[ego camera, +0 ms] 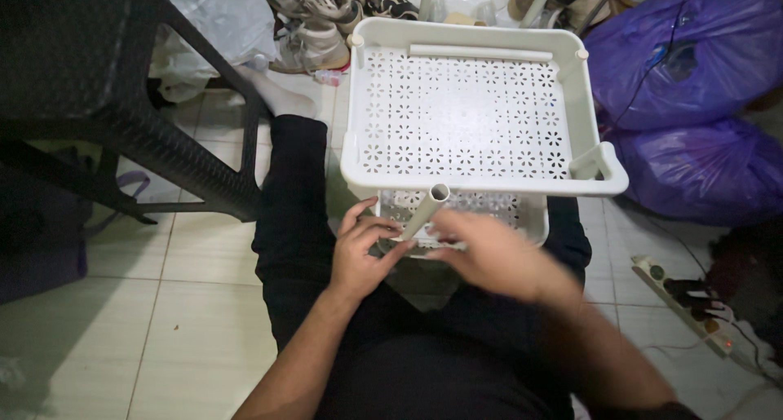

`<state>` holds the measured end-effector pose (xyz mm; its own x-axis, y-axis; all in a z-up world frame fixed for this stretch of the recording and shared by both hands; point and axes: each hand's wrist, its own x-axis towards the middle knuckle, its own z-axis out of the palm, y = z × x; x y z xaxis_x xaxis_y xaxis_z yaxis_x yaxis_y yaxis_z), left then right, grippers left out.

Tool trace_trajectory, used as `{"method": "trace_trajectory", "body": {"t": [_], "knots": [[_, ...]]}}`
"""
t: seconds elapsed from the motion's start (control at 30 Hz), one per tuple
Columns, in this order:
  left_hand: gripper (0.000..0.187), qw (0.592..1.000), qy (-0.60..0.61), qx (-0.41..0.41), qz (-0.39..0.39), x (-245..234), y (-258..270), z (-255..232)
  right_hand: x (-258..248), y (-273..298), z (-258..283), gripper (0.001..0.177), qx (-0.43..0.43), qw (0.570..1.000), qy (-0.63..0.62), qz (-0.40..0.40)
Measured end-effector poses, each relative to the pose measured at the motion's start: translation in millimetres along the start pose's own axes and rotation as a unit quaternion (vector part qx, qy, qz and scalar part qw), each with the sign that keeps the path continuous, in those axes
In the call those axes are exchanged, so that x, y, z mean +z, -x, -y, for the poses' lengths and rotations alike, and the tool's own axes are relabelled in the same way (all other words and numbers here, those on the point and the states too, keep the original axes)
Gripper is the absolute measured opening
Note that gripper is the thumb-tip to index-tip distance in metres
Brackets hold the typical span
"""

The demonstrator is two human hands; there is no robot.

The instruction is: The person assembles a two-tier white plastic storage rack by inserting vertical support poles into the bottom tray, stacking the top tray, and securing the structure with horizontal crossbars. The person handles plastic trays, support poles, and crossbars by hand.

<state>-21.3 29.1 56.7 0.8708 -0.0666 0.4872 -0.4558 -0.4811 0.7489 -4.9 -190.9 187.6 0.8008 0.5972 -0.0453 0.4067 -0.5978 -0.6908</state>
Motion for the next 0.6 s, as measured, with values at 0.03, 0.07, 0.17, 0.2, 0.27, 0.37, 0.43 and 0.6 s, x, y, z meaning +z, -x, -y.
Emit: {"method": "trace_trajectory", "body": {"t": [0.03, 0.07, 0.17, 0.2, 0.27, 0.37, 0.43, 0.6], "knots": [[0.023, 1.0, 0.002, 0.001, -0.003, 1, 0, 1, -20, 8, -2, 0.036, 0.025, 0.999, -0.001, 0.032], [0.023, 1.0, 0.004, 0.003, -0.005, 1, 0, 1, -40, 13, -5, 0.038, 0.05, 0.997, -0.002, 0.064], [0.023, 1.0, 0.003, 0.008, -0.005, 1, 0, 2, -94, -2, -28, 0.031, 0.105, 0.99, 0.096, 0.004], [0.023, 1.0, 0.005, 0.007, -0.005, 0, 1, 1, -104, -11, -38, 0.016, 0.097, 0.986, 0.113, -0.069], [0.022, 1.0, 0.01, 0.01, -0.007, -1, 0, -1, -123, -41, -62, 0.017, 0.063, 0.969, 0.177, -0.16], [0.022, 1.0, 0.005, 0.001, -0.001, -3, -2, -4, -140, -81, -101, 0.038, 0.11, 0.95, 0.262, -0.125], [0.022, 1.0, 0.01, -0.001, -0.004, -3, -2, -4, -144, -95, -127, 0.046, 0.106, 0.943, 0.301, -0.097], [0.023, 1.0, 0.0, 0.0, 0.003, -2, -3, -1, -148, -119, -172, 0.069, 0.161, 0.93, 0.331, -0.019]]}}
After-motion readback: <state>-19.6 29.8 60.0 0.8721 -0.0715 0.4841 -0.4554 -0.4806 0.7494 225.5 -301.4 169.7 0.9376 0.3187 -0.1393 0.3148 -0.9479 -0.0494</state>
